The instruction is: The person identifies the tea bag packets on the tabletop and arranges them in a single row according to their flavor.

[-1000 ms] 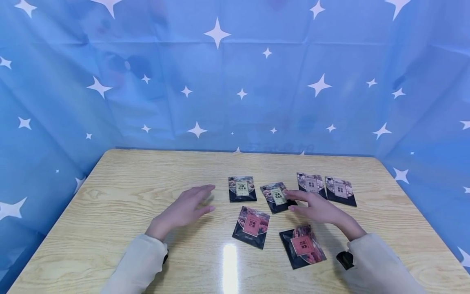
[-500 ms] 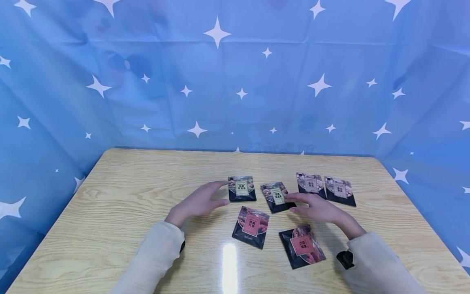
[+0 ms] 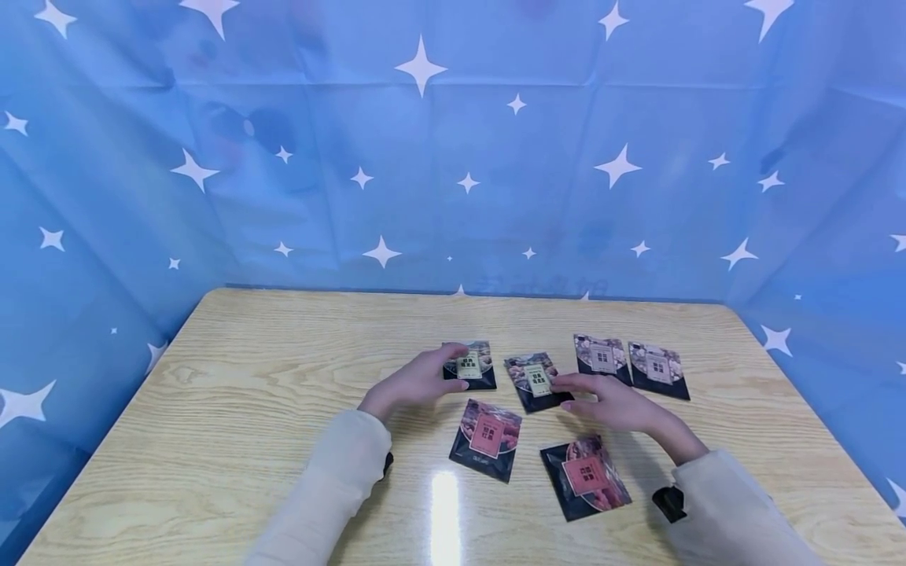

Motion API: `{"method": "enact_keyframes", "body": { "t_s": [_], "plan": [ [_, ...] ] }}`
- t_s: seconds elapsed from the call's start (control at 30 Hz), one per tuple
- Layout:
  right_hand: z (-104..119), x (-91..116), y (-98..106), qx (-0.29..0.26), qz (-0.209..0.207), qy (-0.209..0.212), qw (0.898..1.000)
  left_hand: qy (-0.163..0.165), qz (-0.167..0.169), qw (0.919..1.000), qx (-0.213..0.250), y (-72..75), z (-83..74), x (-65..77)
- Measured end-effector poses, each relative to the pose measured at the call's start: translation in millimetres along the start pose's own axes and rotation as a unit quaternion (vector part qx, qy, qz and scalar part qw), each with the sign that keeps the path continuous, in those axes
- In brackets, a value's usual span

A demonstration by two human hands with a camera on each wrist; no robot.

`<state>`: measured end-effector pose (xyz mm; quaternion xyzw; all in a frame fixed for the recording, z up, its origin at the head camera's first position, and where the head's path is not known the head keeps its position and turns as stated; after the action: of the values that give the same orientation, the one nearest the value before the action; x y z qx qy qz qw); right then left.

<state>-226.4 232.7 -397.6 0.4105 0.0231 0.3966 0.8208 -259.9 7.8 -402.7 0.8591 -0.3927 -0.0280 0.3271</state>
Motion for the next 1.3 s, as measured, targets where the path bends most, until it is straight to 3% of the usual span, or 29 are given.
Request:
{"method": "enact_keyframes", "body": {
  "t_s": [0.4, 0.77, 1.03, 1.3],
  "plan": [
    [1.2, 0.1, 0.1, -0.008, -0.001, -0.001, 1.0, 0.025, 0.014, 0.9995, 0.01, -8.2, -6.9, -15.7],
    [2.2, -0.1, -0.9, -0.007, -0.005, 0.004, 1.0, 0.035, 0.011, 0.9993, 0.003, -10.5, -3.1, -19.5],
    [2.8, 0.7, -0.8, -0.012, 0.0, 0.007, 1.0, 0.039, -0.007, 0.9992, -0.011, 0.0, 7.3, -7.4],
    [1.7, 1.3, -0.5, -0.011, -0.001, 0.008, 1.0, 0.048, -0.024, 0.9985, 0.012, 19.2, 26.9, 18.6]
  ]
}}
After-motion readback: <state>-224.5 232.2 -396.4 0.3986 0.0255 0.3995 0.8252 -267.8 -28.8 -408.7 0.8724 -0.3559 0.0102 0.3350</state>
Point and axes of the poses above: each hand's wrist, its own x-axis away from the middle knuckle, its own y-axis out of the back of the hand, z = x × y, the point moved 8 cm from there along -x, towards the middle knuckle, and after that the axes turned 10 degrees about z, right-handed, at the moved point
